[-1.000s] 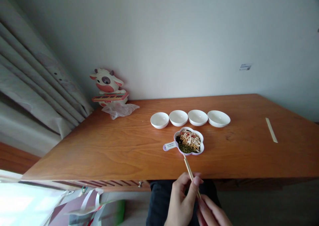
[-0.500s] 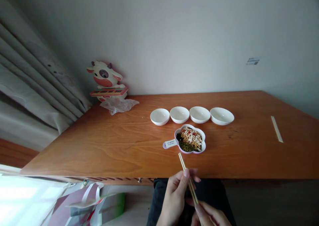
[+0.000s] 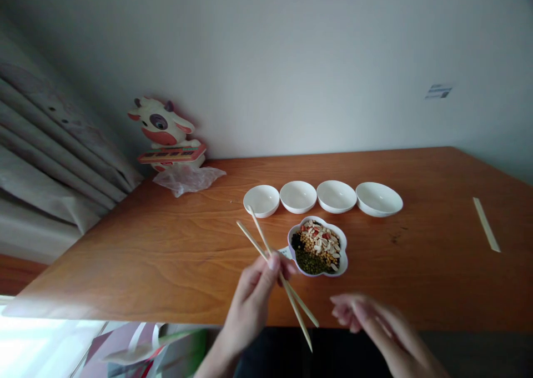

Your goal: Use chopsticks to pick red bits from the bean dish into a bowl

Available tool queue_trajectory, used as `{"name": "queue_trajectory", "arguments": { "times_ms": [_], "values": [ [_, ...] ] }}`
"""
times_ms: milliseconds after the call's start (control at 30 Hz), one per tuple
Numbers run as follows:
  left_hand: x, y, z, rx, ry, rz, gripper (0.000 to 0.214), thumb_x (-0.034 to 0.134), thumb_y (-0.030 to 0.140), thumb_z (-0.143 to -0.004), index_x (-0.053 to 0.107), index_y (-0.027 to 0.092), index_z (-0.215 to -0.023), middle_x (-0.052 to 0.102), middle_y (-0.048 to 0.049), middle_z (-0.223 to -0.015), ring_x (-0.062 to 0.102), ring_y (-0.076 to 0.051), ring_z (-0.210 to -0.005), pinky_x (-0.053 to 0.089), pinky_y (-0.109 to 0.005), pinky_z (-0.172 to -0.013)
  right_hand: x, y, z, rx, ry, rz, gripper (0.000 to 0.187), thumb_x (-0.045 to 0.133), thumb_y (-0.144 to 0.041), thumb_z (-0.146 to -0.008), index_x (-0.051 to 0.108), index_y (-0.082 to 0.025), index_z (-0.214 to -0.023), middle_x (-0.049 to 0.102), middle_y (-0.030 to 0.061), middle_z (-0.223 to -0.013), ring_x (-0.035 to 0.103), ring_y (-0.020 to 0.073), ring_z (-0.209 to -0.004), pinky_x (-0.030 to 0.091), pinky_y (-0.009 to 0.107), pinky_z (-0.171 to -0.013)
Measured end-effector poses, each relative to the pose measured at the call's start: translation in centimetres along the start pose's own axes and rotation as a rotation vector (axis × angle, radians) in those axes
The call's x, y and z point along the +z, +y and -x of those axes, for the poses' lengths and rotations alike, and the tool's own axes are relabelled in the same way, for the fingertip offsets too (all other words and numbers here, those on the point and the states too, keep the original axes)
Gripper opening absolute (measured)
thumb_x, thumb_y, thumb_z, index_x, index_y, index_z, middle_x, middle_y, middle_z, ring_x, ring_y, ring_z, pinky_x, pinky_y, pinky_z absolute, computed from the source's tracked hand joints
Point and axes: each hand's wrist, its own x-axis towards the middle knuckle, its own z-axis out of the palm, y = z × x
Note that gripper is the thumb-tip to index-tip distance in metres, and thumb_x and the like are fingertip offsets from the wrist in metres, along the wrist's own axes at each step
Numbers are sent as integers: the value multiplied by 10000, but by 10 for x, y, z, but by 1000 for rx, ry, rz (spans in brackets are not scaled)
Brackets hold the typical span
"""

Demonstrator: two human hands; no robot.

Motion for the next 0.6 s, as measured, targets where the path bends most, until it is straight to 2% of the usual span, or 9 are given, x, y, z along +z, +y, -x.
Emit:
{"name": "queue_trajectory", "arguments": {
  "times_ms": [67, 100, 167, 267, 333, 400, 433, 500, 600],
  "values": [
    [-15, 16, -50, 70, 74, 155, 548, 749, 692, -1030, 807, 154, -940, 666, -37, -804, 541, -137, -693, 499, -235, -637, -24, -1, -36, -127, 127, 44, 577, 614, -754, -1056, 835, -236, -1183, 807, 107, -923, 781, 264, -863, 684, 341, -789],
    [-19, 21, -76, 82, 84, 244, 514, 776, 655, -1027, 801, 146, -963, 611, -5, -751, 501, -107, -639, 461, -203, -587, -32, -1, -54, -174, 179, 54, 544, 626, -722, -1068, 795, -232, -1234, 774, 81, -885, 755, 236, -809, 663, 311, -735],
    [-21, 24, -122, 79, 90, 392, 472, 822, 597, -1010, 785, 129, -960, 564, 20, -702, 516, -84, -608, 439, -165, -546, -40, 1, -85, -236, 135, 79, 575, 635, -702, -1074, 702, -223, -1385, 743, 52, -881, 721, 213, -728, 626, 290, -624],
    [-17, 11, -165, 56, 90, 554, 442, 894, 550, -960, 776, 127, -1010, 630, 23, -732, 549, -63, -567, 447, -146, -498, -37, 8, -114, -279, 35, 168, 767, 751, -644, -1025, 533, -222, -1628, 758, 48, -984, 754, 223, -808, 666, 325, -722],
    [-18, -4, -175, 59, 77, 587, 449, 931, 535, -925, 773, 122, -1005, 685, 14, -783, 591, -54, -587, 524, -148, -553, -31, 15, -122, -292, -45, 165, 1016, 888, -646, -902, 445, -217, -1709, 802, 97, -1124, 800, 268, -902, 692, 376, -803],
    [-20, -17, -174, 72, 50, 611, 464, 951, 543, -900, 777, 124, -994, 695, 14, -784, 618, -60, -613, 546, -153, -573, -24, 20, -127, -337, -93, 144, 1277, 1023, -669, -694, 421, -231, -1731, 794, 182, -1374, 817, 379, -1142, 697, 484, -970],
    [-21, -22, -171, 82, 36, 624, 468, 961, 542, -891, 787, 121, -998, 697, 12, -782, 622, -63, -619, 555, -156, -579, -21, 21, -129, -352, -100, 186, 1343, 1061, -649, -631, 414, -254, -1740, 749, 204, -1500, 776, 428, -1288, 657, 540, -1084],
    [-23, -25, -166, 70, -3, 644, 467, 973, 532, -884, 805, 117, -1018, 735, -14, -834, 647, -72, -649, 571, -162, -602, -14, 22, -131, -357, -36, 300, 1343, 1066, -617, -634, 405, -291, -1756, 701, 199, -1597, 722, 459, -1402, 598, 593, -1174],
    [-23, -21, -160, 63, -16, 671, 479, 985, 540, -869, 831, 118, -1035, 739, -22, -849, 641, -73, -655, 581, -165, -617, -12, 15, -134, -370, -47, 401, 1269, 1035, -593, -695, 413, -292, -1759, 747, 169, -1542, 777, 424, -1320, 652, 533, -1098]
  ]
}}
